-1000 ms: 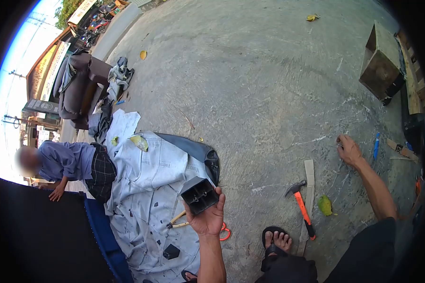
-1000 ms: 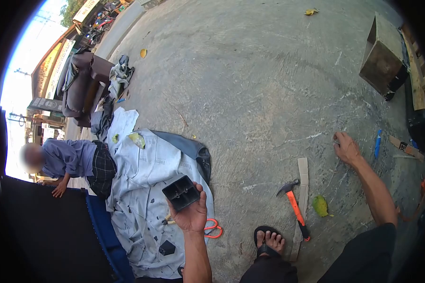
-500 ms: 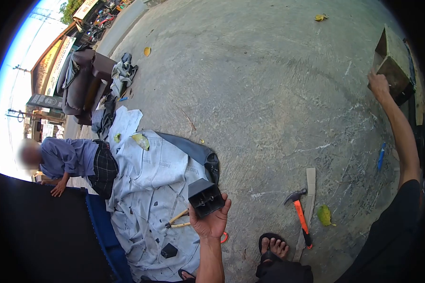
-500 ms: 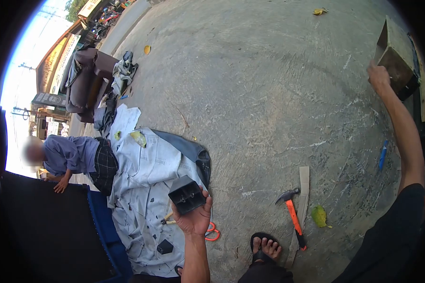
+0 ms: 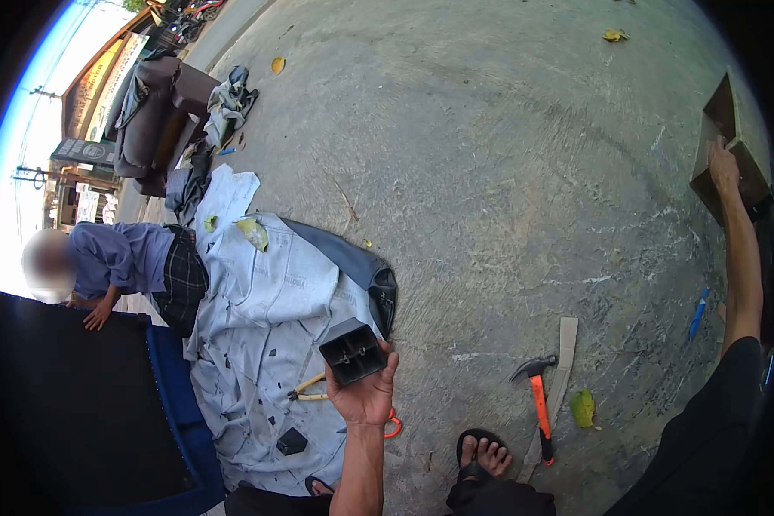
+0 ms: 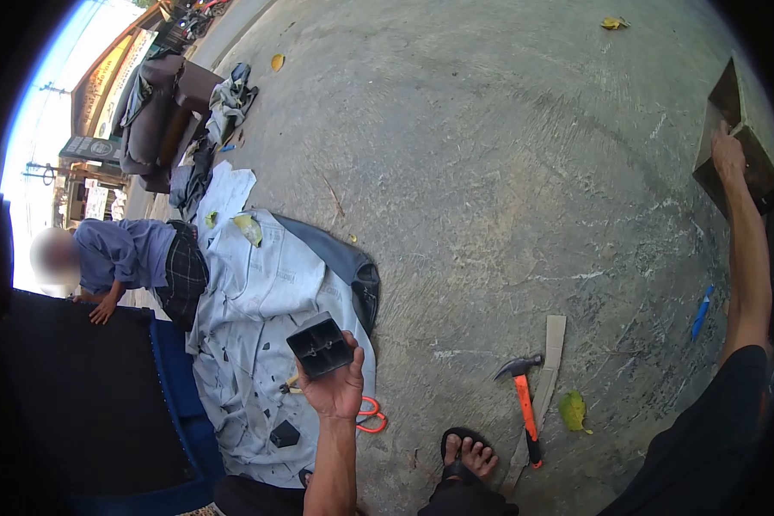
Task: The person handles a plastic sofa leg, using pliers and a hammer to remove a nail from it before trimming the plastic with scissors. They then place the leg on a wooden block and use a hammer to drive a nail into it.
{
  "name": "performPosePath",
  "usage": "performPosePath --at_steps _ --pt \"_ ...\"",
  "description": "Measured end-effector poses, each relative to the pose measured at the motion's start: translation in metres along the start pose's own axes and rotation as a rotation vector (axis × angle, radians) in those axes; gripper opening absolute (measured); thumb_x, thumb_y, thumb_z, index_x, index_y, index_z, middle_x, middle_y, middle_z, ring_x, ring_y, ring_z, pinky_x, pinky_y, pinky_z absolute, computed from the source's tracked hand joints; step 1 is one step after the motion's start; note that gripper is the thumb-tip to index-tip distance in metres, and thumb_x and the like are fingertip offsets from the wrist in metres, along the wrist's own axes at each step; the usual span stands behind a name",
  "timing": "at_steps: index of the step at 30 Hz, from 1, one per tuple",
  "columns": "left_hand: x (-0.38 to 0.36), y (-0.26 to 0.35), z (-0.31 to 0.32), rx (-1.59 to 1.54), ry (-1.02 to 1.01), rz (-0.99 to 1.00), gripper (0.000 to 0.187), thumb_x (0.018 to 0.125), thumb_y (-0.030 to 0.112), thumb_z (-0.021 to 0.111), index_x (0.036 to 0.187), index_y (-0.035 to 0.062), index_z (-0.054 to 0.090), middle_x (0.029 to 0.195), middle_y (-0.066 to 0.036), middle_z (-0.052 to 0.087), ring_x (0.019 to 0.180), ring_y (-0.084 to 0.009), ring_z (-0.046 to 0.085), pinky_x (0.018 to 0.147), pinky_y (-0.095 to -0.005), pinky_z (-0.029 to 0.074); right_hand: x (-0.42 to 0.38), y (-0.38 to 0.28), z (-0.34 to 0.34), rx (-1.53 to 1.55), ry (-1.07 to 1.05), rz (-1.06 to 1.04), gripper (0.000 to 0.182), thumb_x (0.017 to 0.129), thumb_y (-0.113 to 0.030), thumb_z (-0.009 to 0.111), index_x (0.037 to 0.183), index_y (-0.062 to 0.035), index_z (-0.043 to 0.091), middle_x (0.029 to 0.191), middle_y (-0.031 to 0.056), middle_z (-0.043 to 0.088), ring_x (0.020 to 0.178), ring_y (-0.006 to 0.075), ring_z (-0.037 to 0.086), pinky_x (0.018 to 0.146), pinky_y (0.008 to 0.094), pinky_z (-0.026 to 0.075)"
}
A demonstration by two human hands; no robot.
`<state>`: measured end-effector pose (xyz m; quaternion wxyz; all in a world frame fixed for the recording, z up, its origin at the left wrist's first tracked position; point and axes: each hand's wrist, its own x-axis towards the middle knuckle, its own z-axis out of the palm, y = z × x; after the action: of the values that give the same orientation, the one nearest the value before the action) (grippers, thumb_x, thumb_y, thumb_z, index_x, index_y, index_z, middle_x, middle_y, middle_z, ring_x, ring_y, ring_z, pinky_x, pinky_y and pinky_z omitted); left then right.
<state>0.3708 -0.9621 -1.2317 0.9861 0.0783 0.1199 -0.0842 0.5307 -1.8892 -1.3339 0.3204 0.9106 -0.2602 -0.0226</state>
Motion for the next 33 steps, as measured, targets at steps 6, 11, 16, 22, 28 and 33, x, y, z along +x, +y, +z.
performPosePath --at_steps 6,11,16,22,28,33 --pt "-0.005 0.0 0.0 0.009 0.031 -0.033 0.051 0.099 0.039 0.059 0.139 0.0074 0.056 0.14 -0.02 0.057 0.134 -0.0464 0.048 0.11 -0.0673 0.041 -0.094 -0.005 -0.093 -0.217 0.064 -0.319 0.03 0.095 -0.01 0.052 0.123 -0.0052 0.059 0.104 0.0145 0.069 0.086 0.0297 0.072 0.072 0.0396 0.056" --pt "-0.022 0.025 -0.004 0.188 -0.044 -0.01 0.048 0.101 0.039 0.056 0.14 0.0098 0.056 0.142 -0.019 0.056 0.132 -0.0465 0.049 0.11 -0.0676 0.041 -0.207 -0.038 -0.299 0.389 0.121 -0.317 0.043 0.084 -0.016 0.073 0.12 -0.0009 0.053 0.108 0.0213 0.063 0.095 0.0424 0.066 0.077 0.05 0.054" --pt "-0.025 0.039 0.008 0.176 -0.056 0.044 0.05 0.101 0.042 0.055 0.142 0.0126 0.055 0.14 -0.02 0.059 0.125 -0.0477 0.057 0.107 -0.0659 0.045 -0.337 -0.082 -0.378 1.062 0.245 -0.068 0.064 0.086 -0.053 0.074 0.115 0.0006 0.059 0.101 0.0201 0.067 0.092 0.0368 0.068 0.082 0.0488 0.054" --pt "-0.045 0.065 0.044 0.252 -0.191 0.101 0.05 0.103 0.04 0.053 0.145 0.0126 0.051 0.144 -0.021 0.055 0.127 -0.0475 0.056 0.108 -0.0642 0.044 -0.448 -0.162 -0.475 1.449 0.241 -0.201 0.048 0.082 -0.034 0.083 0.107 0.0007 0.062 0.094 0.016 0.066 0.086 0.0331 0.069 0.075 0.043 0.055" --pt "-0.077 0.122 0.055 0.203 -0.289 0.316 0.053 0.104 0.041 0.051 0.146 0.0093 0.049 0.146 -0.021 0.053 0.13 -0.0451 0.055 0.111 -0.0608 0.044 -0.468 -0.188 -0.513 2.109 -0.171 0.069 0.041 0.087 -0.033 0.081 0.106 -0.0007 0.063 0.081 0.0051 0.062 0.058 0.0151 0.056 0.052 0.0319 0.046" --pt "-0.1 0.139 0.049 0.259 -0.258 0.395 0.051 0.104 0.042 0.051 0.144 0.0094 0.052 0.143 -0.021 0.056 0.126 -0.0446 0.058 0.108 -0.0592 0.048 -0.476 -0.225 -0.506 2.733 -0.609 0.655 0.033 0.093 -0.037 0.076 0.095 -0.0149 0.052 0.069 -0.0065 0.045 0.04 0.0054 0.035 0.037 0.0226 0.025"
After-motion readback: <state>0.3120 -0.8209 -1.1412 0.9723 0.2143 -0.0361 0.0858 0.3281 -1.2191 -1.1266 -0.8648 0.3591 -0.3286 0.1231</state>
